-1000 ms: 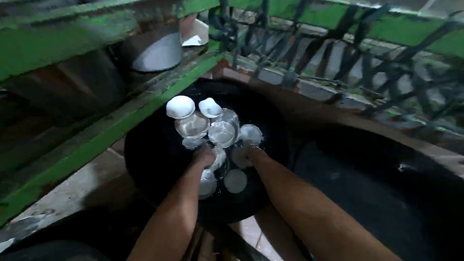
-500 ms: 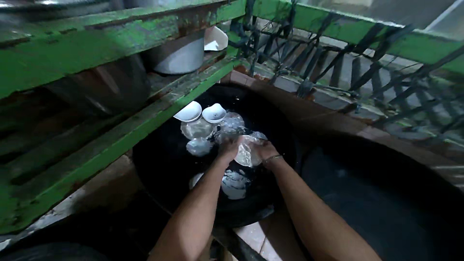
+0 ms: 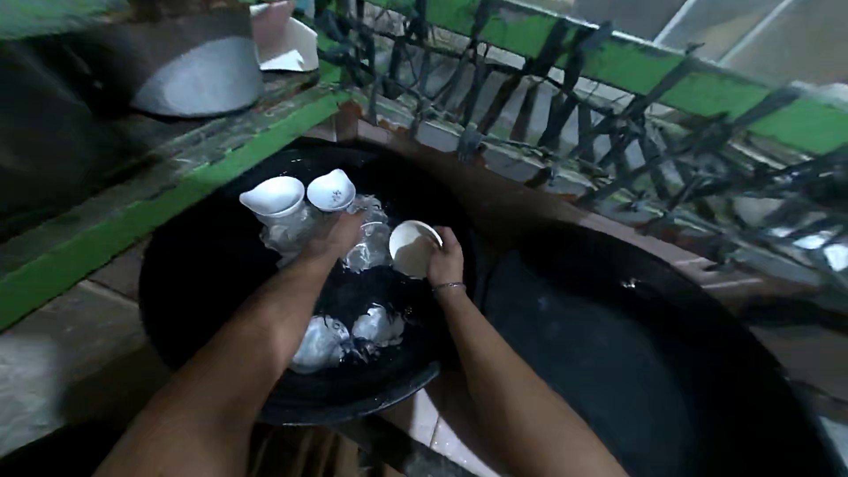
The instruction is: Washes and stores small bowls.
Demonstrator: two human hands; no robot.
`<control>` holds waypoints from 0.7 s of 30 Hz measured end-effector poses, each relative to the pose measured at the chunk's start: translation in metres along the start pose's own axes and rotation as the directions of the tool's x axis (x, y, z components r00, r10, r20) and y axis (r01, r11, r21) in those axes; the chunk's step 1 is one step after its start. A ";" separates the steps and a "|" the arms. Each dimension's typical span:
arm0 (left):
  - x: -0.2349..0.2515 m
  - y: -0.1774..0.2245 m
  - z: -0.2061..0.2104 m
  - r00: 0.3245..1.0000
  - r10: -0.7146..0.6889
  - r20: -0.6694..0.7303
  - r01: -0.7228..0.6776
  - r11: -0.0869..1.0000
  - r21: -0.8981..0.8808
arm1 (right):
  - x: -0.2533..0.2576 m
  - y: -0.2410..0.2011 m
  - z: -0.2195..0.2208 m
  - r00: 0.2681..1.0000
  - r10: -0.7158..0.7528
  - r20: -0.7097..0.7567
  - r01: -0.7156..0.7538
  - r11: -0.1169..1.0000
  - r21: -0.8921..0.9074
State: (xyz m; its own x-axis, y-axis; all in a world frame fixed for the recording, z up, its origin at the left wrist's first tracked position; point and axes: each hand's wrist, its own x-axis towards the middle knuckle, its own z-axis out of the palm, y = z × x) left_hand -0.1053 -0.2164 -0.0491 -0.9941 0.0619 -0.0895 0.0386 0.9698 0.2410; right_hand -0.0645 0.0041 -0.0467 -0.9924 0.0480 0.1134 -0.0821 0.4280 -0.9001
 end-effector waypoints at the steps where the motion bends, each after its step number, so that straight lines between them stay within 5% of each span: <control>1: -0.004 0.005 -0.011 0.999 0.035 -0.024 -0.036 0.999 -0.028 | 0.001 0.000 0.001 1.000 -0.001 -0.015 0.003 0.994 0.107; 5: -0.028 0.034 -0.055 0.997 -0.002 -0.074 -0.025 0.930 -0.368 | 0.002 -0.003 0.017 0.983 0.164 0.083 -0.178 0.744 0.644; 8: -0.035 0.050 -0.061 0.994 -0.107 0.035 0.096 0.646 -0.757 | 0.005 -0.009 0.020 0.942 0.244 0.228 -0.327 0.534 0.779; 10: -0.029 0.041 -0.054 0.979 -0.186 0.088 0.169 0.481 -0.860 | 0.006 -0.011 0.019 0.930 0.318 0.185 -0.324 0.470 0.821; 14: -0.018 0.003 -0.027 0.977 -0.215 -0.003 0.196 0.893 -0.405 | 0.004 -0.006 0.005 0.899 0.438 0.021 -0.260 0.493 0.830; 16: -0.003 -0.006 -0.001 0.979 -0.202 0.015 0.196 0.927 -0.321 | 0.004 -0.007 -0.001 0.881 0.473 -0.021 -0.246 0.495 0.833; 21: 0.034 0.009 0.054 0.969 -0.231 0.085 0.244 0.859 -0.450 | -0.003 -0.011 -0.009 0.852 0.519 -0.072 -0.238 0.504 0.830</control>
State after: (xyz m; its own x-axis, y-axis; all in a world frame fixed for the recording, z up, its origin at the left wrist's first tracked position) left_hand -0.1332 -0.1933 -0.1018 -0.9638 -0.1438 -0.2246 -0.2552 0.7420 0.6199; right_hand -0.0594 0.0077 -0.0333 -0.8813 0.3277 -0.3406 0.1182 -0.5450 -0.8300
